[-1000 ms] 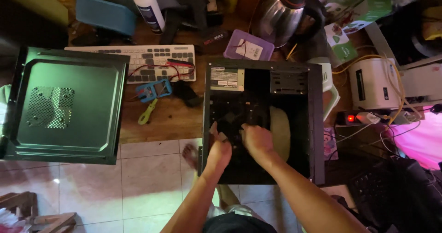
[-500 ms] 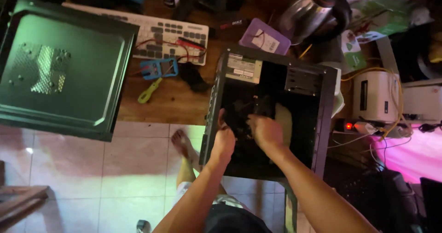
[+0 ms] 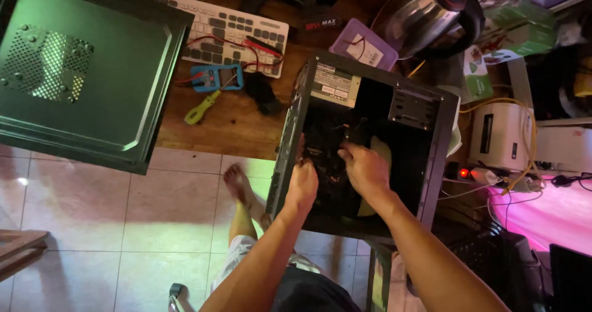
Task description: Repairing a computer by manipulating components inside the case.
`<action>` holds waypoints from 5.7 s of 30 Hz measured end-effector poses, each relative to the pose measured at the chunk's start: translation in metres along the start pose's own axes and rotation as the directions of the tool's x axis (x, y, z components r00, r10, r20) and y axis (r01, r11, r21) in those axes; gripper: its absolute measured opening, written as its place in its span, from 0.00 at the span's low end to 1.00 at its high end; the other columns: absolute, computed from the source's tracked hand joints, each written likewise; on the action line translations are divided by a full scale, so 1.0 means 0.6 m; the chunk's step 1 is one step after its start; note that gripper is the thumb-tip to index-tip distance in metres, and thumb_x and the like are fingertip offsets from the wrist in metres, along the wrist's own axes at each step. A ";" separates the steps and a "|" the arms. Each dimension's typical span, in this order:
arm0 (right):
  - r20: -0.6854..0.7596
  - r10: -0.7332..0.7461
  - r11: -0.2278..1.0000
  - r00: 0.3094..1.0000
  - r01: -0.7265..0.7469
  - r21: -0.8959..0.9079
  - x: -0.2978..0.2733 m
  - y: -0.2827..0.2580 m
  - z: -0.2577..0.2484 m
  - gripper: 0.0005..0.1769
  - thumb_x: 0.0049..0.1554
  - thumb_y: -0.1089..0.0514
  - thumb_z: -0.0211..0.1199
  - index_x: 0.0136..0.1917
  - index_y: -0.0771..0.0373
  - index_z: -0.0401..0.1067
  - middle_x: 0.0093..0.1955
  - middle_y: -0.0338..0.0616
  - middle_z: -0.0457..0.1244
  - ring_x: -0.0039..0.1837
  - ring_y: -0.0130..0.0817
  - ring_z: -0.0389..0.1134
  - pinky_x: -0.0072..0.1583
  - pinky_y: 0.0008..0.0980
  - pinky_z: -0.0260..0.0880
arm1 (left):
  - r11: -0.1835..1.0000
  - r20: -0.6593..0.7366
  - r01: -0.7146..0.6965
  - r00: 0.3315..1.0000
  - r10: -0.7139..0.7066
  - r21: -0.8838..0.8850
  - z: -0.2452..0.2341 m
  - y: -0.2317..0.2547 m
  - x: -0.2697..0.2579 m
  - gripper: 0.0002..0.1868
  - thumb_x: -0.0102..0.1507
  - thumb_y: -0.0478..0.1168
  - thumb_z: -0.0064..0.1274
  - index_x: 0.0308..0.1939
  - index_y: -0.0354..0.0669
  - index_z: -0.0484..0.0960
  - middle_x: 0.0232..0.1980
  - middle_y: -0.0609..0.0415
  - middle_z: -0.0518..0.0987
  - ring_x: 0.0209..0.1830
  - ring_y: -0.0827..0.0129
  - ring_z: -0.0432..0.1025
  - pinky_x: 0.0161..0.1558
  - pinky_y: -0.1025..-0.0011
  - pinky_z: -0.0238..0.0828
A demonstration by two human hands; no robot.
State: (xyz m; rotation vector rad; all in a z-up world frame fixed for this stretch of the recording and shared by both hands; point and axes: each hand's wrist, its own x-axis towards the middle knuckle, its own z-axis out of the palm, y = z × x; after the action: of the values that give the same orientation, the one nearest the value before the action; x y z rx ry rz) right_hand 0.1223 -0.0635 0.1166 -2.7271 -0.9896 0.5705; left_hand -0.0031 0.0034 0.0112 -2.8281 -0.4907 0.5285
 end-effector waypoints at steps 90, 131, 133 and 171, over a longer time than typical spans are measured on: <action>0.077 0.051 0.990 0.996 -0.040 -0.132 0.000 0.037 0.090 0.14 0.57 0.56 0.51 0.45 0.54 0.79 0.44 0.57 0.71 0.48 0.59 0.73 0.49 0.57 0.73 | 0.645 -0.102 0.286 0.863 -0.494 -0.709 -0.021 -0.004 0.091 0.34 0.62 0.31 0.45 0.70 0.66 0.74 0.61 0.43 0.70 0.59 0.44 0.69 0.55 0.52 0.72; -0.479 0.804 0.499 0.351 -0.836 0.226 -0.652 0.272 0.146 0.37 0.50 0.49 0.67 0.67 0.70 0.62 0.68 0.66 0.59 0.67 0.65 0.58 0.67 0.55 0.59 | 0.740 -0.447 -0.432 0.872 0.197 -0.515 -0.301 -0.007 -0.036 0.29 0.57 0.48 0.61 0.62 0.47 0.77 0.74 0.44 0.62 0.75 0.49 0.56 0.69 0.43 0.52; -0.436 0.836 0.458 0.332 -0.860 0.224 -0.662 0.309 0.184 0.37 0.51 0.48 0.66 0.68 0.69 0.62 0.68 0.64 0.59 0.67 0.64 0.58 0.68 0.55 0.59 | 0.751 -0.435 -0.414 0.881 0.188 -0.514 -0.289 -0.021 -0.035 0.29 0.57 0.48 0.62 0.61 0.47 0.77 0.74 0.44 0.62 0.75 0.48 0.55 0.69 0.44 0.52; -0.201 0.945 0.256 0.257 -0.966 -0.033 -0.635 0.444 0.242 0.28 0.61 0.47 0.53 0.66 0.69 0.69 0.63 0.71 0.63 0.65 0.68 0.63 0.65 0.61 0.64 | 0.757 -0.255 -0.314 0.946 0.200 -0.573 -0.261 -0.071 -0.009 0.29 0.59 0.44 0.60 0.64 0.43 0.74 0.74 0.42 0.59 0.76 0.49 0.52 0.70 0.44 0.48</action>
State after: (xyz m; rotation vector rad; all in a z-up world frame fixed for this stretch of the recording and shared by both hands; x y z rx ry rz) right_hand -0.0525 -0.5069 0.0166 -3.1561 0.9500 0.3937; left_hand 0.0400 0.0163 0.1671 -3.5602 -0.2597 0.1597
